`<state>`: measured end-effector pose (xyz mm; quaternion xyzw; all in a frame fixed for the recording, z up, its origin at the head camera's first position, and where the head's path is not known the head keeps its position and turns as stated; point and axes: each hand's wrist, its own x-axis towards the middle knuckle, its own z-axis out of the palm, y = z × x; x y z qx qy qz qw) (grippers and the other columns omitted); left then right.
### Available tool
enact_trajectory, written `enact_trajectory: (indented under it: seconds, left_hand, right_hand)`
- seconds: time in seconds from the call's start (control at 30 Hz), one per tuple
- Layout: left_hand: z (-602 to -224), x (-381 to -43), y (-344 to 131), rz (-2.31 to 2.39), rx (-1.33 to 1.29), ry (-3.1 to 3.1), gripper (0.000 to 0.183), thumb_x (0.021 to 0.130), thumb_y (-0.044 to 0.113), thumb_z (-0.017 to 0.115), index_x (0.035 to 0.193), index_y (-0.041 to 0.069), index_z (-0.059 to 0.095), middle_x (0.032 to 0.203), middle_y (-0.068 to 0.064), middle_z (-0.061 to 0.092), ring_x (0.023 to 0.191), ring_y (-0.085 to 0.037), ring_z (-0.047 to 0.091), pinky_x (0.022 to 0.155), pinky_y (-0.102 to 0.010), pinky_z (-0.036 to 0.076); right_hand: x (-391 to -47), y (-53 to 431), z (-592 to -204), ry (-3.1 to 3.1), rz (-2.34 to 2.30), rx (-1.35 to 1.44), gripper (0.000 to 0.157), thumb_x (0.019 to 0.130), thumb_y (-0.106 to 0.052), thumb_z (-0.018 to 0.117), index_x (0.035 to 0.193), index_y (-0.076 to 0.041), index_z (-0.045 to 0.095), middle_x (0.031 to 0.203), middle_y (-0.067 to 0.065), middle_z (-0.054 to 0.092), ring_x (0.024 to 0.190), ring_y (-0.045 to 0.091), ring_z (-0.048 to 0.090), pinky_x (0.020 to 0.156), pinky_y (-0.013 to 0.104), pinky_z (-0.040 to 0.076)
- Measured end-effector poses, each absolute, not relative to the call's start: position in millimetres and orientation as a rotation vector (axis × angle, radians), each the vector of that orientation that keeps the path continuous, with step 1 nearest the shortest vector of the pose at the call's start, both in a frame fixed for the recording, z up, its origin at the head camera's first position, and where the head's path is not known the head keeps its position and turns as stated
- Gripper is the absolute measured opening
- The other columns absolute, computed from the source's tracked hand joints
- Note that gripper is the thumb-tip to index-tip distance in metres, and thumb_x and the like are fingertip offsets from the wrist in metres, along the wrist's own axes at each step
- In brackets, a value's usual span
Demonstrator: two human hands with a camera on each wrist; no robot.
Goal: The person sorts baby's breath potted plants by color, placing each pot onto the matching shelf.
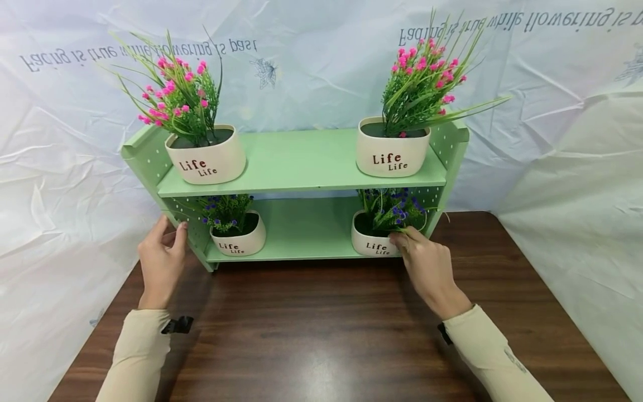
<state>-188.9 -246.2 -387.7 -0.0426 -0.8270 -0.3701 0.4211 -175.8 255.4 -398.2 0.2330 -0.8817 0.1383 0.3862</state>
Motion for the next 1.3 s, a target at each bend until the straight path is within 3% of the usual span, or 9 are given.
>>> enact_trajectory:
  seconds: [0.63,1.3]
  left_hand:
    - [-388.6,-189.1,-246.0,-0.926,-0.115,-2.066,0.03,0.099,0.019,0.062,0.128,0.013,0.067,0.112,-0.012,0.07,0.087,-0.033,0.074,0.067,0.001,0.042]
    - [-389.1,-189.3,-246.4,-0.931,-0.101,-2.074,0.032,0.099,0.019,0.062,0.131,0.017,0.066,0.111,-0.011,0.071,0.087,-0.032,0.074,0.067,0.001,0.043]
  right_hand:
    - [-184.1,257.4,-397.1,-2.299,0.387,0.522,0.014,0.085,-0.009,0.077,0.099,-0.009,0.078,0.101,0.01,0.072,0.066,0.026,0.07,0.047,0.045,0.052]
    - [-185.5,260.5,-399.2,-2.293,0.389,0.518,0.017,0.084,-0.009,0.078,0.102,-0.009,0.079,0.103,0.01,0.072,0.068,0.027,0.071,0.047,0.045,0.052]
